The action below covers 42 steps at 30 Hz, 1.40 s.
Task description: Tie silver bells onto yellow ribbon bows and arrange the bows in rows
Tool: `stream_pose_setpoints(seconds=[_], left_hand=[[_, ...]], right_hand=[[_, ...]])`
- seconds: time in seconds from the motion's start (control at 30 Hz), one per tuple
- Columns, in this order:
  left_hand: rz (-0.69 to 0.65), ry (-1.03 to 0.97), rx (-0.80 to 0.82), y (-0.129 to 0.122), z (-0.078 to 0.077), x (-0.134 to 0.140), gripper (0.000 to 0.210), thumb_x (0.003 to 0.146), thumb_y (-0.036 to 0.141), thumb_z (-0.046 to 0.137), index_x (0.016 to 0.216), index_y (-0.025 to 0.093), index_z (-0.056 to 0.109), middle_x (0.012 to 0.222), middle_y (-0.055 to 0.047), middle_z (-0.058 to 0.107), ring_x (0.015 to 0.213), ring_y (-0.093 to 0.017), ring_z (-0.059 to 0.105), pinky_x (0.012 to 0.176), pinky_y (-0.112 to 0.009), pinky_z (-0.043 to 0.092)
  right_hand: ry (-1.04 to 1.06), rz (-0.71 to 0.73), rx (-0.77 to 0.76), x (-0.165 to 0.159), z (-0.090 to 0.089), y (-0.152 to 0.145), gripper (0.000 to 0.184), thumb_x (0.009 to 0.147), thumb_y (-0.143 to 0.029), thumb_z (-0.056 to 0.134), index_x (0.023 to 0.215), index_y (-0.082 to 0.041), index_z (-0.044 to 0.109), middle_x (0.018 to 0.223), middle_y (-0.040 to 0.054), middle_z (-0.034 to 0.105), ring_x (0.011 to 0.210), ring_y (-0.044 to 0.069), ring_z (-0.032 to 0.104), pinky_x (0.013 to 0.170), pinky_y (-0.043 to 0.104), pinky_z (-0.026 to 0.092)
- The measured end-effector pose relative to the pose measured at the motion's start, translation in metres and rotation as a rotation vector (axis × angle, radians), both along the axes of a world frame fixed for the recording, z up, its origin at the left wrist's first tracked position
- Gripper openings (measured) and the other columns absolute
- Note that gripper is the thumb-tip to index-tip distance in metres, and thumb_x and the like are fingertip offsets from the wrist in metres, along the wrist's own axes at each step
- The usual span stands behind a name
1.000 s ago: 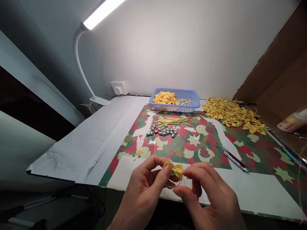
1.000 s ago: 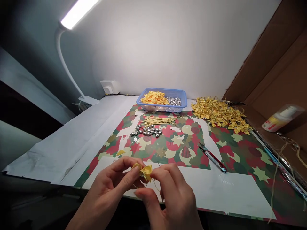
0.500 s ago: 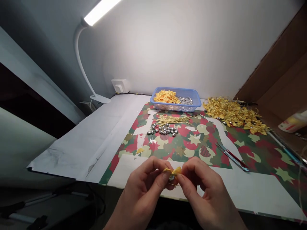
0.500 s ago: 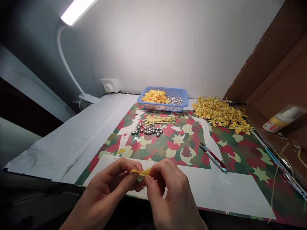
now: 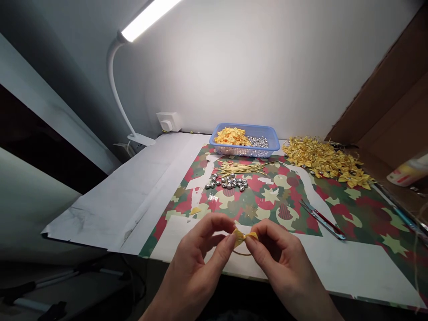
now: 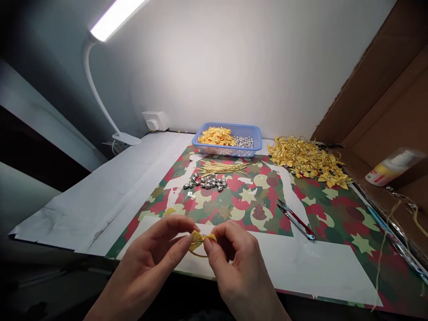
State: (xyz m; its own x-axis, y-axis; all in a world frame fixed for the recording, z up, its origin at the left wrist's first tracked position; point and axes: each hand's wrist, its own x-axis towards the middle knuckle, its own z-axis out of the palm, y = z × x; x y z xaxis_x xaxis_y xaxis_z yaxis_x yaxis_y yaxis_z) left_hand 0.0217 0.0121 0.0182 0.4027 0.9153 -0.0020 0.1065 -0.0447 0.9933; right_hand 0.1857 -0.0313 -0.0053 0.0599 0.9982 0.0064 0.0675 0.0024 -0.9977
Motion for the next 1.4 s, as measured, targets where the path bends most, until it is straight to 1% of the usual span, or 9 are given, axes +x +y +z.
stream_pose_setpoints(seconds=[0.17, 0.4, 0.5, 0.6, 0.9, 1.0, 1.17, 1.3, 1.4], left_hand=[[0.025, 0.080, 0.178, 0.001, -0.013, 0.000, 0.025, 0.090, 0.019, 0.067, 0.108, 0.035, 0.066, 0.087, 0.006, 0.071, 0.081, -0.015, 0.069, 0.079, -0.022, 0.054], [-0.016, 0.002, -0.056, 0.007, -0.014, 0.001, 0.004, 0.091, 0.027, 0.067, 0.093, 0.029, 0.070, 0.079, 0.004, 0.066, 0.075, -0.014, 0.059, 0.069, -0.022, 0.049], [-0.064, -0.026, -0.054, 0.010, -0.013, -0.002, 0.008, 0.092, 0.025, 0.065, 0.086, 0.026, 0.071, 0.075, 0.004, 0.063, 0.071, -0.014, 0.056, 0.065, -0.022, 0.046], [-0.083, 0.022, 0.026, 0.012, -0.016, -0.007, 0.015, 0.092, 0.020, 0.062, 0.083, 0.025, 0.073, 0.081, 0.001, 0.063, 0.074, -0.016, 0.058, 0.067, -0.025, 0.046], [-0.092, 0.142, 0.088, 0.015, -0.013, -0.016, 0.022, 0.093, 0.019, 0.054, 0.085, 0.024, 0.075, 0.089, -0.003, 0.062, 0.081, -0.019, 0.061, 0.072, -0.028, 0.048], [-0.084, 0.136, 0.044, 0.015, -0.009, -0.020, 0.023, 0.092, 0.018, 0.054, 0.083, 0.024, 0.075, 0.086, -0.003, 0.062, 0.077, -0.018, 0.061, 0.063, -0.025, 0.049], [-0.071, 0.167, -0.007, 0.014, -0.012, -0.021, 0.023, 0.089, 0.016, 0.056, 0.081, 0.021, 0.077, 0.084, -0.004, 0.061, 0.072, -0.019, 0.063, 0.061, -0.026, 0.051], [-0.015, 0.151, 0.029, 0.011, -0.012, -0.013, 0.022, 0.086, 0.017, 0.057, 0.077, 0.020, 0.076, 0.084, -0.003, 0.059, 0.069, -0.018, 0.060, 0.061, -0.026, 0.049], [-0.063, 0.113, -0.027, 0.011, -0.006, -0.009, 0.027, 0.093, 0.025, 0.054, 0.079, 0.020, 0.076, 0.086, -0.003, 0.057, 0.074, -0.018, 0.057, 0.067, -0.027, 0.047]], right_hand=[[0.043, 0.015, -0.064, 0.002, -0.009, 0.002, 0.029, 0.095, -0.044, 0.056, 0.081, -0.019, 0.055, 0.068, -0.0054, 0.044, 0.060, 0.011, 0.039, 0.054, 0.024, 0.032], [-0.067, 0.091, -0.076, 0.018, -0.017, -0.002, 0.019, 0.094, -0.034, 0.057, 0.109, -0.025, 0.063, 0.091, -0.0011, 0.054, 0.074, 0.014, 0.052, 0.064, 0.026, 0.040], [-0.187, 0.108, -0.027, 0.017, -0.018, -0.002, 0.011, 0.093, -0.027, 0.058, 0.093, -0.023, 0.068, 0.084, -0.0016, 0.052, 0.070, 0.014, 0.050, 0.063, 0.026, 0.039], [-0.276, 0.028, 0.041, 0.015, -0.014, 0.000, 0.026, 0.097, -0.027, 0.051, 0.074, -0.020, 0.061, 0.076, -0.0010, 0.050, 0.072, 0.015, 0.051, 0.063, 0.027, 0.037], [-0.501, 0.078, 0.073, 0.006, -0.019, 0.003, 0.012, 0.090, -0.018, 0.055, 0.096, -0.022, 0.065, 0.085, 0.0000, 0.055, 0.066, 0.014, 0.053, 0.061, 0.026, 0.040], [-0.654, 0.053, 0.162, 0.003, -0.029, 0.008, 0.018, 0.090, -0.014, 0.053, 0.077, -0.020, 0.065, 0.078, 0.0011, 0.056, 0.065, 0.015, 0.055, 0.061, 0.027, 0.039], [-0.485, -0.135, 0.249, 0.014, -0.015, 0.011, 0.028, 0.097, -0.023, 0.048, 0.071, -0.020, 0.059, 0.069, -0.0003, 0.051, 0.062, 0.014, 0.050, 0.055, 0.025, 0.038], [-0.359, -0.051, 0.389, 0.001, -0.004, 0.002, 0.023, 0.094, -0.018, 0.052, 0.072, -0.020, 0.060, 0.070, -0.0009, 0.052, 0.060, 0.012, 0.052, 0.053, 0.021, 0.039], [-0.459, 0.002, 0.545, -0.025, -0.018, -0.009, 0.023, 0.089, -0.014, 0.053, 0.068, -0.021, 0.059, 0.067, -0.0011, 0.051, 0.052, 0.010, 0.050, 0.048, 0.021, 0.039]])
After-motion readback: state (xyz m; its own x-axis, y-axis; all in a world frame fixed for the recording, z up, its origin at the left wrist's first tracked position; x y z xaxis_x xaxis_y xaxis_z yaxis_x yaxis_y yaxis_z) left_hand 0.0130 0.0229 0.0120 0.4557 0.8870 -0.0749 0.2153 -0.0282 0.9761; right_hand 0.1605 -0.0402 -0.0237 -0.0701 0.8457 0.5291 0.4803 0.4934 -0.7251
